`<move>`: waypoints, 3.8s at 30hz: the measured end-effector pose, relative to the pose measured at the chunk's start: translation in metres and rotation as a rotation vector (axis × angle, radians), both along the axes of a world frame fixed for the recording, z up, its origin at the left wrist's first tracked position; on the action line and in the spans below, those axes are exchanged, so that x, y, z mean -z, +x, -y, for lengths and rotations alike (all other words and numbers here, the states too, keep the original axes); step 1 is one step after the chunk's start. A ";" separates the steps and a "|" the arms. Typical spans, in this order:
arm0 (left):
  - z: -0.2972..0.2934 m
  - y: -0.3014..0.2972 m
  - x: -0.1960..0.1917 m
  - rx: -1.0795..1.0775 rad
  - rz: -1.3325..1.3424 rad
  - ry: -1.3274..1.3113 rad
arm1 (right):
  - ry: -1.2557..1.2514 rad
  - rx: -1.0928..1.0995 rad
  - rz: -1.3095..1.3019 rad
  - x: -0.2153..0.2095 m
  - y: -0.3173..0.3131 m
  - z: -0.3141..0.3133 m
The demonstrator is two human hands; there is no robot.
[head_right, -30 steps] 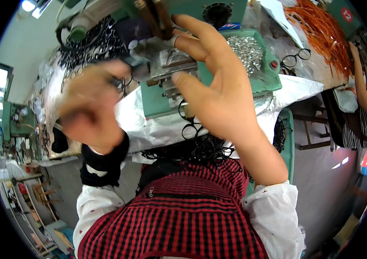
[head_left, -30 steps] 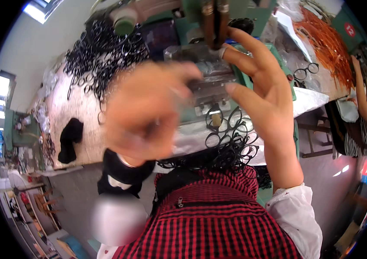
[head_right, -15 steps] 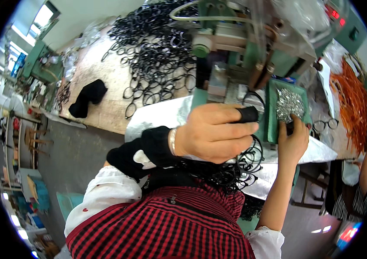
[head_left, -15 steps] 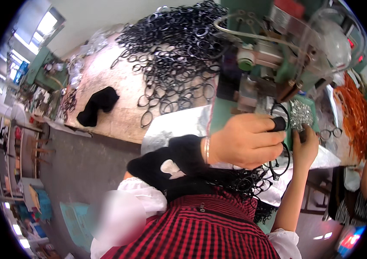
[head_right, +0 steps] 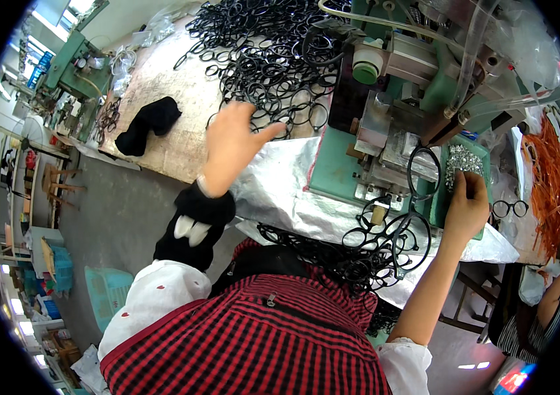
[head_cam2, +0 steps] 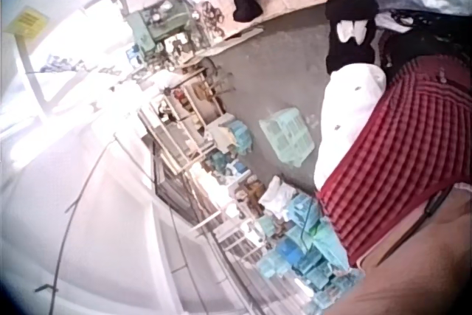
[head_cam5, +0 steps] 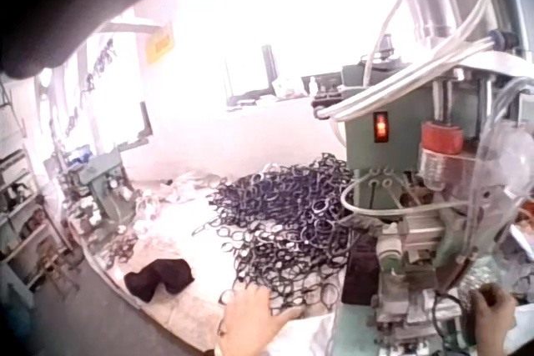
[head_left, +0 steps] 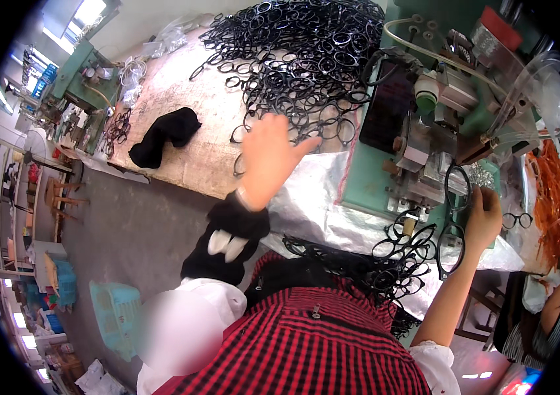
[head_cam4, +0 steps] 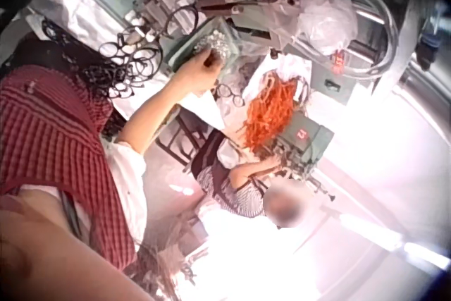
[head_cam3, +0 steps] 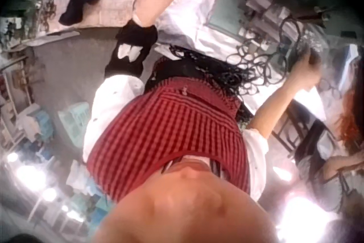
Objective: The person repeatedly picks up black eyeglass frames from a pile, places them into a green press machine, and removes the processed frames. The person also handles small metal components and places them into a green tray. The task continues in a repetitive cycle throughout the clip.
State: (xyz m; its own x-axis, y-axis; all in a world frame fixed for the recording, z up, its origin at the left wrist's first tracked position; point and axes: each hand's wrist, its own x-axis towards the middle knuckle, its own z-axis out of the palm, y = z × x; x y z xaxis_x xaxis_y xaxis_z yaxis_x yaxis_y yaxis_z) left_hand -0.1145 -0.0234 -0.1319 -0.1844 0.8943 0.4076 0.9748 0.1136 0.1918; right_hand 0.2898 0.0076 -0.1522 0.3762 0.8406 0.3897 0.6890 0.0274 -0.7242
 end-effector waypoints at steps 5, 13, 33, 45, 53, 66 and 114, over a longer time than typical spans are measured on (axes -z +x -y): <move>-0.043 -0.007 0.044 0.086 0.111 0.058 | 0.049 -0.080 -0.109 0.000 -0.002 0.001; -0.079 -0.053 -0.005 0.133 0.613 -0.637 | 0.025 -0.108 -0.184 0.001 0.002 0.001; -0.061 -0.064 0.025 0.726 -0.285 -0.036 | 0.222 -0.503 -0.720 -0.078 -0.082 0.011; -0.058 -0.067 0.013 0.950 -0.384 -0.282 | 0.187 -0.574 -0.819 -0.105 -0.099 0.042; -0.064 -0.065 -0.003 0.897 -0.245 0.093 | -0.037 -0.049 0.168 -0.031 0.019 0.059; -0.003 0.145 -0.075 1.374 0.093 0.580 | 0.046 0.001 0.243 -0.029 0.020 0.002; -0.009 -0.015 0.012 1.015 -0.141 -0.257 | 0.080 -0.432 -0.416 -0.079 -0.036 0.024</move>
State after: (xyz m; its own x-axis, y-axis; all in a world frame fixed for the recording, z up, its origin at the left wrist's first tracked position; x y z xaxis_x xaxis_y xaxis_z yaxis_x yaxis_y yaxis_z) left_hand -0.1294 -0.0144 -0.1443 0.7331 0.6648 0.1437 0.6467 -0.7467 0.1554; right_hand 0.2539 -0.0165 -0.0736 0.1415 0.9256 0.3510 0.2626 0.3067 -0.9149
